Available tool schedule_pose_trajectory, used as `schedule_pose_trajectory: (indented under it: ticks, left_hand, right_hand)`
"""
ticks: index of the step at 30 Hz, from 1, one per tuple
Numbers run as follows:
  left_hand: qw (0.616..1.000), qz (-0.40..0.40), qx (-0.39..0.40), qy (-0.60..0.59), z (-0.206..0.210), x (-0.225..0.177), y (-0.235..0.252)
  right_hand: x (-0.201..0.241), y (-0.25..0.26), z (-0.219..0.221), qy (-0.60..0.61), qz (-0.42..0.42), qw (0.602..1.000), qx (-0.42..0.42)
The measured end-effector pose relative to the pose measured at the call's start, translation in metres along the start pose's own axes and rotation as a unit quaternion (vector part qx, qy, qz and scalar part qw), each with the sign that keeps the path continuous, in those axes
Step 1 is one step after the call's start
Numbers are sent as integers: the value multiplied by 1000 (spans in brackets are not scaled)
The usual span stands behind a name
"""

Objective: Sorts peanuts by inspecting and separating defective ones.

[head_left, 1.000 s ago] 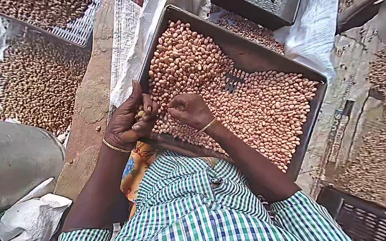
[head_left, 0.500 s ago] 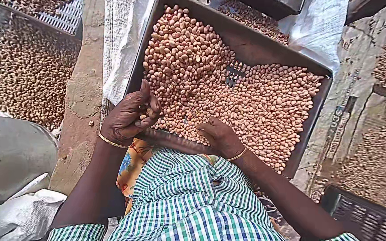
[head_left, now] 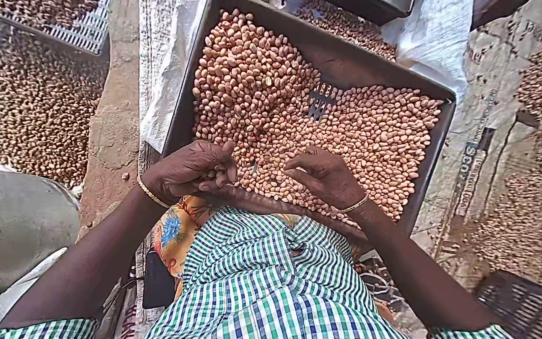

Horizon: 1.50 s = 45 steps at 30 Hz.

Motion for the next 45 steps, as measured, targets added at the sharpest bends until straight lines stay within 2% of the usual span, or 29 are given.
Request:
schedule_pose_trajectory:
  ticks: [3, 9, 11, 13, 15, 17, 19, 20, 21, 23, 27, 30, 31, 32, 33, 35, 36, 37, 38, 40, 41, 43, 45]
  left_hand:
    - [999, 45, -22, -9, -3, 3, -1]
    - [994, 95, -52, -31, -6, 4, -2]
    - [992, 101, -61, -36, -8, 5, -2]
    - [991, 110, -68, -43, -8, 7, -3]
    - [989, 123, -69, -47, -7, 6, -2]
    - [989, 124, -61, -55, -7, 4, -2]
    - [995, 66, -57, -40, -1, 4, 0]
    - [998, 20, -49, -21, 2, 4, 3]
    - [999, -19, -40, -7, 5, 2, 5]
    - [998, -45, -42, -19, 6, -1, 4]
    - [998, 26, -23, -53, -2, 1, 3]
    - [996, 63, -24, -66, -1, 3, 4]
    - [995, 68, -23, -70, -2, 2, 3]
    - [994, 73, -22, -73, -3, 2, 2]
    - [994, 79, -24, -71, -4, 1, 0]
    - [992, 91, -42, -72, -6, 2, -1]
    - [992, 93, -44, -71, -7, 2, -1]
    - [992, 95, -42, -68, -7, 2, 1]
    - [992, 97, -42, -64, -7, 1, 2]
    - [992, 100, -46, -65, -6, 1, 2]
    - [991, 101, -51, -69, -6, 1, 2]
    - [990, 102, -56, -79, -5, 1, 0]
    - [990, 103, -56, -83, -5, 2, 0]
  right_hand:
    - [-6, -30, 5, -83, 5, 992, 98]
    - [-2, -36, 23, -219, -115, 957, 153]
    - [-2, -37, 23, -229, -108, 951, 177]
    - [-2, -38, 21, -211, -60, 954, 202]
    - [-6, -35, 13, -143, -8, 977, 160]
    - [-6, -24, 5, -20, 37, 999, 22]
    - [16, 1, 10, 105, 52, 988, -104]
    - [25, 14, 18, 138, 38, 981, -127]
    - [29, 24, 24, 141, 23, 981, -129]
    - [16, 29, 27, 74, 11, 991, -115]
    - [-29, 19, 33, -76, -42, 996, -33]
    - [-42, 18, 45, -104, -88, 991, -13]
    - [-43, 20, 42, -73, -88, 993, -38]
    - [-42, 23, 37, 10, -68, 994, -84]
    - [-43, 26, 31, 138, -33, 979, -148]
    - [-48, 28, 18, 366, 51, 900, -232]
    - [-51, 27, 14, 411, 80, 876, -241]
    - [-51, 25, 12, 406, 104, 877, -236]
    - [-49, 26, 13, 357, 122, 900, -218]
    - [-35, 29, 18, 169, 109, 972, -124]
    - [-29, 30, 24, 67, 74, 992, -79]
    - [-27, 28, 36, -74, -18, 996, -36]
    - [-32, 25, 48, -152, -72, 986, -15]
Point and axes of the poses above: each hand's wrist, its own y-axis towards the middle knuckle, its own z-axis out of the palm, x = y × z, the point moved 1 cm from there along y, towards the middle knuckle, and after that the axes turned 13 degrees about -z, right-handed, at the moved point
